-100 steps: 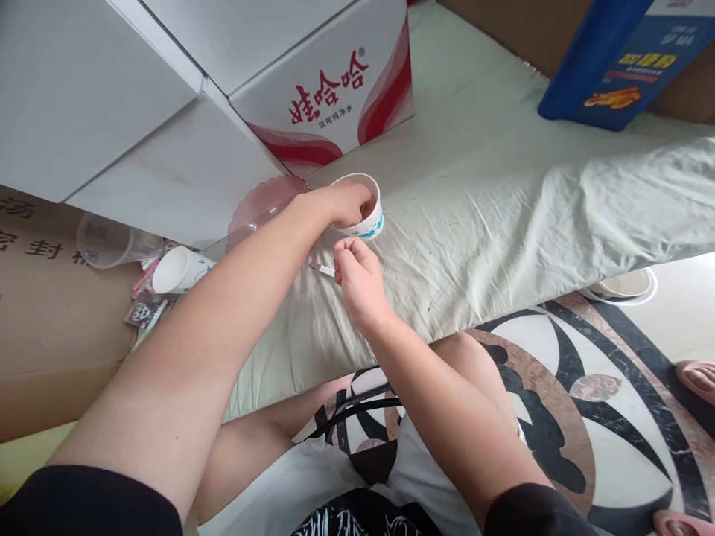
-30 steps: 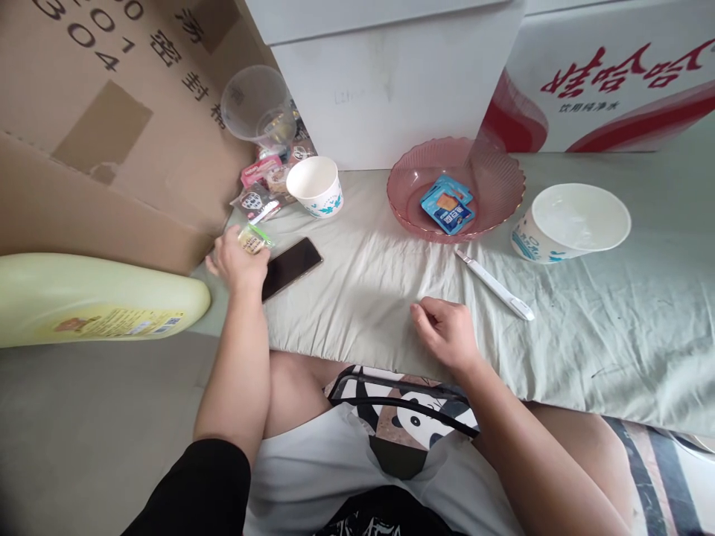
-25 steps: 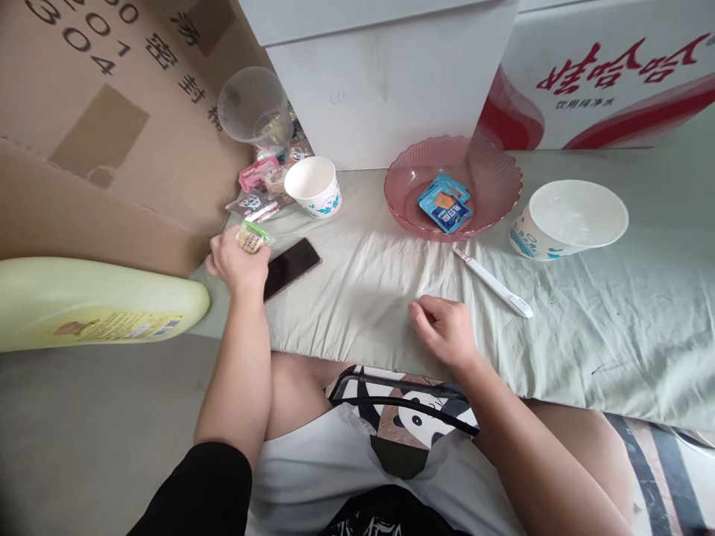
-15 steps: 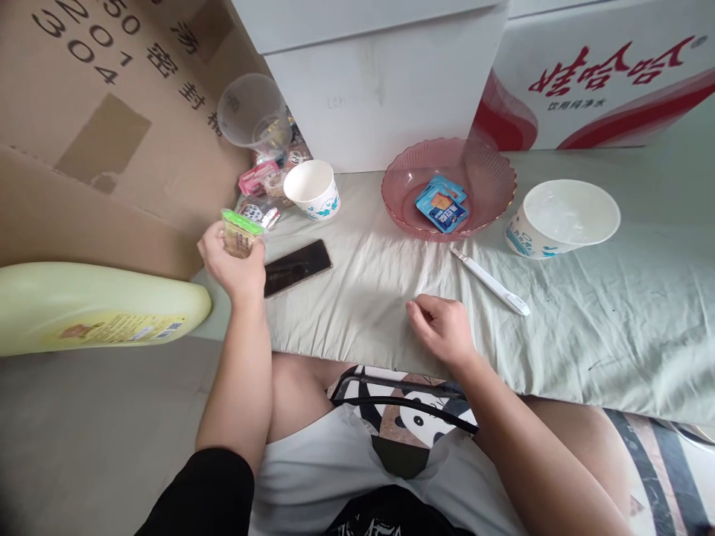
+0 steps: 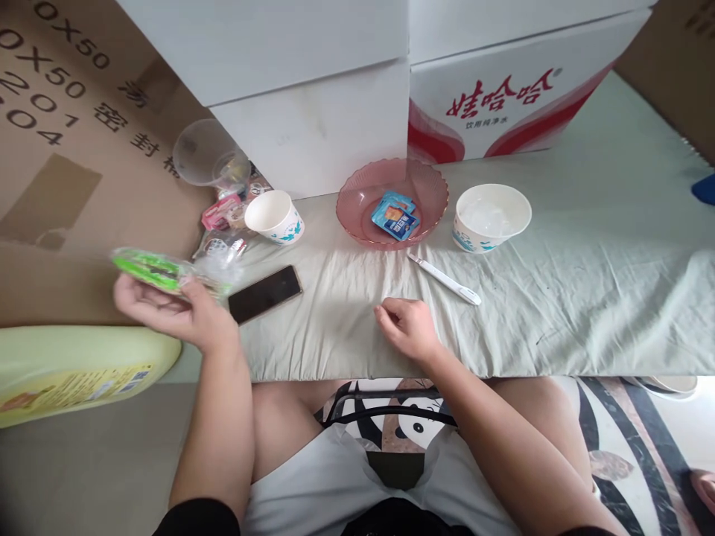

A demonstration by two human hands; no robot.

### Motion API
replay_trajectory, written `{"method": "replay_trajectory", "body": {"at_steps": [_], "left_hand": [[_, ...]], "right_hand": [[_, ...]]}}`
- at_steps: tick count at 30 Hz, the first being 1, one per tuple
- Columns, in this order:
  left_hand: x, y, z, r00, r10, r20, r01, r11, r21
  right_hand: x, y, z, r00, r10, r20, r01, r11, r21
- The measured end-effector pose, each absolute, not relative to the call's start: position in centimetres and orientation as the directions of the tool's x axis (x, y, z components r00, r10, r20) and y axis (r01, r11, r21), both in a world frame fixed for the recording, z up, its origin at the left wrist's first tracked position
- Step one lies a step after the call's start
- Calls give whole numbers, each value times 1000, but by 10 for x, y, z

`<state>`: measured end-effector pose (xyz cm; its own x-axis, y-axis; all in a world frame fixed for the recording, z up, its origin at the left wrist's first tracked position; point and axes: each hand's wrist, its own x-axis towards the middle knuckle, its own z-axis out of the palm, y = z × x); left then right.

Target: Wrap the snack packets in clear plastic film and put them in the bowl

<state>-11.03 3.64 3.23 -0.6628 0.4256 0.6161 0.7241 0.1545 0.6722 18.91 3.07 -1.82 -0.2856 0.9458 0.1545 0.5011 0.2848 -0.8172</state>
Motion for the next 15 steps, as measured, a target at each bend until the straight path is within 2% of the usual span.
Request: {"method": "replay_trajectory", "body": {"at_steps": [2,3,4,6,8,10,13,15], "left_hand": [[-83,38,30,-710,568,416,510,9,860],[-68,39,27,-678,701,222,329,19,944],[-53,39,24,-602,798,28,119,54,991],[-29,41,18,-381,895,-232,-229,152,961],[-15,43,13,-185,920,-345,-425,242,872],[-11,45,12,-73,915,-397,-520,305,798],[-17,46,13,-10,897,-441,-583,354,732],[-21,46,13,8,900,-436,-605,352,715]], "right_hand": [[198,34,-18,-196,964,177,526,256,-811],[203,37,-18,-136,970,202,554,243,-796],[208,40,-19,-69,969,235,593,230,-771],[219,47,-23,74,949,306,704,167,-691],[229,52,-30,183,926,330,809,48,-585],[236,54,-37,208,935,285,871,-44,-489],[244,53,-43,126,970,207,906,-27,-423],[245,52,-43,50,977,209,898,48,-438]]}}
